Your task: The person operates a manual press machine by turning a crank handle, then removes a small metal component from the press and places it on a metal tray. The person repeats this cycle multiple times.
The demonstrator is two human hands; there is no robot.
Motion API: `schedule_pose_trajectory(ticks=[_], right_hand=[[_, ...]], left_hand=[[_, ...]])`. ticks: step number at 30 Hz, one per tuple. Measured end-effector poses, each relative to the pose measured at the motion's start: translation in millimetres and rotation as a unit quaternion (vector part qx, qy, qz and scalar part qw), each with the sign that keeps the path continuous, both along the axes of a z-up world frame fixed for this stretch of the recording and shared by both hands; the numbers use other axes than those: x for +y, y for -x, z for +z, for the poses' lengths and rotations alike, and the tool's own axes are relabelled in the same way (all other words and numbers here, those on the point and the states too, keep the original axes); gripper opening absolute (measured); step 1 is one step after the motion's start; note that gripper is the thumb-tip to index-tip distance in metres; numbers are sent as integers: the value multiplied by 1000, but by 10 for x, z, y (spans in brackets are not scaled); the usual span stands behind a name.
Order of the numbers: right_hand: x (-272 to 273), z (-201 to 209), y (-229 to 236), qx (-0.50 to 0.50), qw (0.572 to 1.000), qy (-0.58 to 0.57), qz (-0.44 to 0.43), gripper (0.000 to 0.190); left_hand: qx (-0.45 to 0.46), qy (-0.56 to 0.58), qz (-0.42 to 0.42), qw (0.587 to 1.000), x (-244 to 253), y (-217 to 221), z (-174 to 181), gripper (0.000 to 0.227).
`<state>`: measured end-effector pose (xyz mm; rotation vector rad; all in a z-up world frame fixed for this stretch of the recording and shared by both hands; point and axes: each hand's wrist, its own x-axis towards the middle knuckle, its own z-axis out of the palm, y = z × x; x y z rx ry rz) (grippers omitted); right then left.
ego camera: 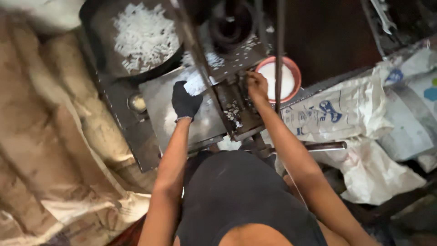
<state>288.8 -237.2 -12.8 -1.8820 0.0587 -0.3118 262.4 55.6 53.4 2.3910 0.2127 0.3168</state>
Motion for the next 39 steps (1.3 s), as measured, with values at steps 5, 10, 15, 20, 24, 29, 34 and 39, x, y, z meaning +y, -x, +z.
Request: schedule_pose_trajectory(ticks=[5, 10, 15, 20, 24, 29, 34, 39], right_hand=[[211, 966, 798, -16, 999, -34, 33, 16], [793, 1648, 1439, -40, 977, 90, 191, 11], [1559, 1286, 1419, 39, 951, 128, 279, 59], [2097, 608, 1199, -12, 967, 135, 217, 123], [2224, 289, 1162, 22, 971, 177, 161, 120], [2061, 313, 1209, 19, 965, 196, 176, 119], [1749, 529, 1387, 51, 958, 182, 215, 117], [1392, 1036, 1430, 76, 947, 62, 305, 86]], left_hand=[[34, 7, 78, 996, 382, 751, 343, 67], [100, 174, 88, 976, 753, 1275, 194, 74], [34, 297, 93, 950, 1080, 1591, -250, 39], [158, 449, 148, 867, 1254, 2038, -557, 26], [131, 437, 109, 883, 1233, 2323, -662, 19], [161, 416, 88, 891, 1065, 2365, -525, 24], [161, 401, -61, 900, 759, 2149, -240, 61], [129, 293, -72, 945, 182, 1721, 60, 66]])
